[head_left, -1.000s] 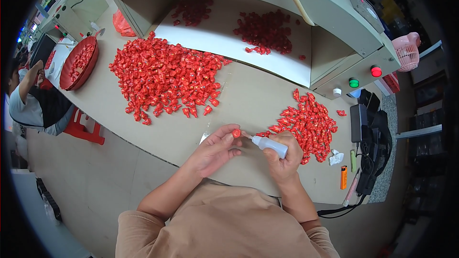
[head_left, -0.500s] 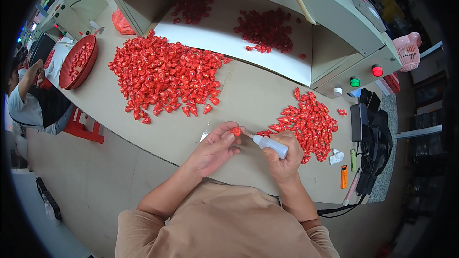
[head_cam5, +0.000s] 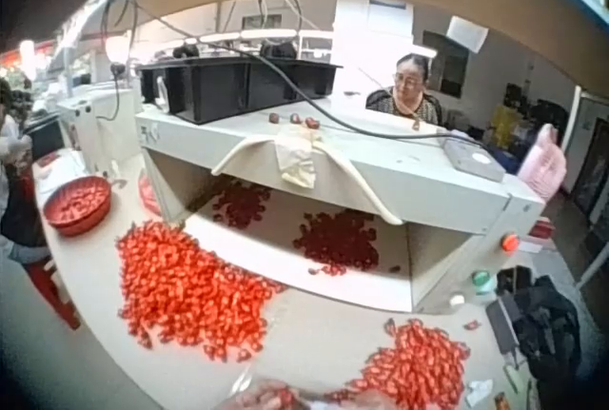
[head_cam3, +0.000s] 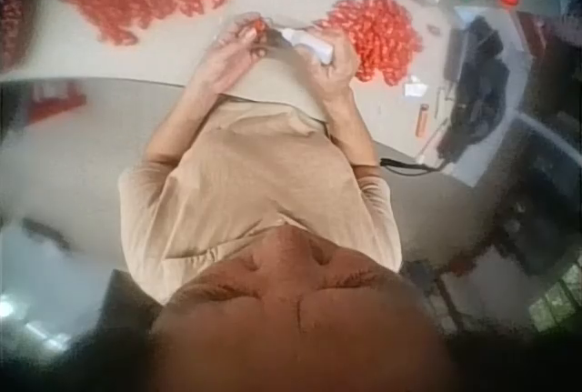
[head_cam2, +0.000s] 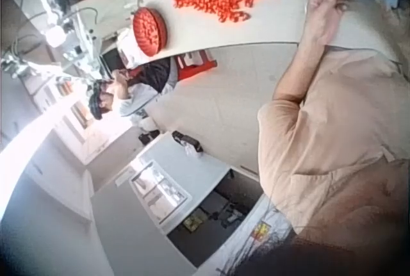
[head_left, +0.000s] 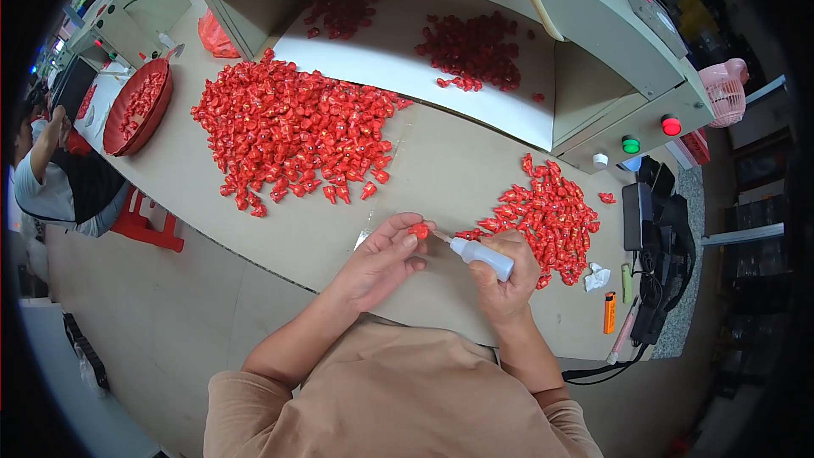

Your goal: The person applies glue to small red plastic toy components using a glue bottle.

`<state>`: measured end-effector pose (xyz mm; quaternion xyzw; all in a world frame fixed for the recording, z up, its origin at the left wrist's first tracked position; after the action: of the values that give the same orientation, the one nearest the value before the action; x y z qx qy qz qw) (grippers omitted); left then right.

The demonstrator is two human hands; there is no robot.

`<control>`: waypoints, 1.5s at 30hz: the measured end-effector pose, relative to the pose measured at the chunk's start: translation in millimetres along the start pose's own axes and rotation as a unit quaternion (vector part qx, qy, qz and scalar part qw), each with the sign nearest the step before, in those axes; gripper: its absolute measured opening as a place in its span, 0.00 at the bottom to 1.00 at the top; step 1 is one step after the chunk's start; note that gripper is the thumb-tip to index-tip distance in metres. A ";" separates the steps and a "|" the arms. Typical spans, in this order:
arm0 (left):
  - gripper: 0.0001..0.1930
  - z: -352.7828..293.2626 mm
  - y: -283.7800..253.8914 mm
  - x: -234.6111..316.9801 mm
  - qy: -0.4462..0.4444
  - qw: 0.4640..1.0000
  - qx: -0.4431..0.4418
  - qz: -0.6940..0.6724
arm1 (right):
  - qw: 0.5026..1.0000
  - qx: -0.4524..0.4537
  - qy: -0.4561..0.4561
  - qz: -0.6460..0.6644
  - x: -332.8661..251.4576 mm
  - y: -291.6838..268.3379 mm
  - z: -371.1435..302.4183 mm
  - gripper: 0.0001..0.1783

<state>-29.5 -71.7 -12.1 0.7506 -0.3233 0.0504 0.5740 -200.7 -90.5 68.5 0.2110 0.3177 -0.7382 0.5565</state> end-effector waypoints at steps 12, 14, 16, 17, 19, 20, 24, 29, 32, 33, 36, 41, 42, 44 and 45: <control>0.13 -0.3 0.6 1.2 0.003 1.000 0.007 -0.001 | 1.000 -0.008 0.018 -0.015 -2.3 0.0 0.8 0.16; 0.13 -0.4 0.1 1.4 0.003 1.000 0.009 -0.003 | 0.999 -0.010 0.027 -0.015 -2.4 0.1 0.7 0.15; 0.13 0.0 -0.6 1.4 0.001 1.000 0.014 -0.002 | 1.000 -0.013 0.024 -0.015 -2.7 0.1 1.1 0.15; 0.13 0.1 -0.8 1.4 0.001 1.000 0.014 -0.002 | 1.000 -0.016 0.021 -0.015 -2.9 0.4 1.2 0.15; 0.13 0.3 -1.1 1.1 0.001 1.000 0.015 -0.004 | 0.999 -0.018 0.027 -0.012 -3.0 0.6 0.5 0.14; 0.13 0.3 -1.1 1.0 0.000 1.000 0.015 -0.003 | 0.999 -0.020 0.032 -0.009 -2.8 0.8 0.2 0.14; 0.13 0.8 -1.5 1.4 0.001 1.000 0.014 -0.007 | 0.999 -0.023 0.025 -0.007 -3.5 1.5 1.0 0.14; 0.13 0.8 -0.8 1.7 -0.007 1.000 0.017 -0.016 | 0.996 -0.010 0.071 0.048 3.1 1.2 -2.8 0.14; 0.14 0.9 -0.4 1.5 -0.013 1.000 0.011 -0.023 | 0.997 -0.012 0.064 0.048 1.7 3.3 -1.4 0.14; 0.14 0.5 0.4 1.4 -0.018 1.000 0.009 -0.023 | 0.997 -0.012 0.064 0.048 2.1 3.7 -1.4 0.14; 0.15 0.3 1.4 0.8 -0.025 0.999 0.003 -0.024 | 0.998 -0.020 0.052 0.040 1.4 5.3 -2.0 0.15; 0.16 0.9 2.2 0.4 -0.030 0.999 -0.006 -0.024 | 0.998 -0.021 0.047 0.025 2.1 4.7 -1.7 0.15; 0.16 1.0 1.7 0.4 -0.031 0.999 -0.009 -0.023 | 0.998 -0.021 0.046 0.024 1.8 5.3 -1.8 0.15; 0.16 0.9 0.5 0.2 -0.031 0.999 -0.012 -0.022 | 0.998 -0.029 0.057 0.026 1.6 7.2 -2.3 0.15; 0.16 0.6 1.0 0.4 -0.030 0.999 -0.011 -0.020 | 0.998 -0.029 0.058 0.026 2.2 7.4 -2.3 0.15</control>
<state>-29.9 -72.6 -11.3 0.7517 -0.3260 0.0128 0.5731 -194.4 -91.7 63.7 0.2451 0.3653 -0.7005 0.5619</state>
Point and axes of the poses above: each hand's wrist, its own z-axis towards the middle knuckle, its own y-axis out of the palm, x = y × z, the point moved 5 cm from there along z, towards the middle knuckle, and after that the axes turned 7 degrees about x, right-handed, at the moved point
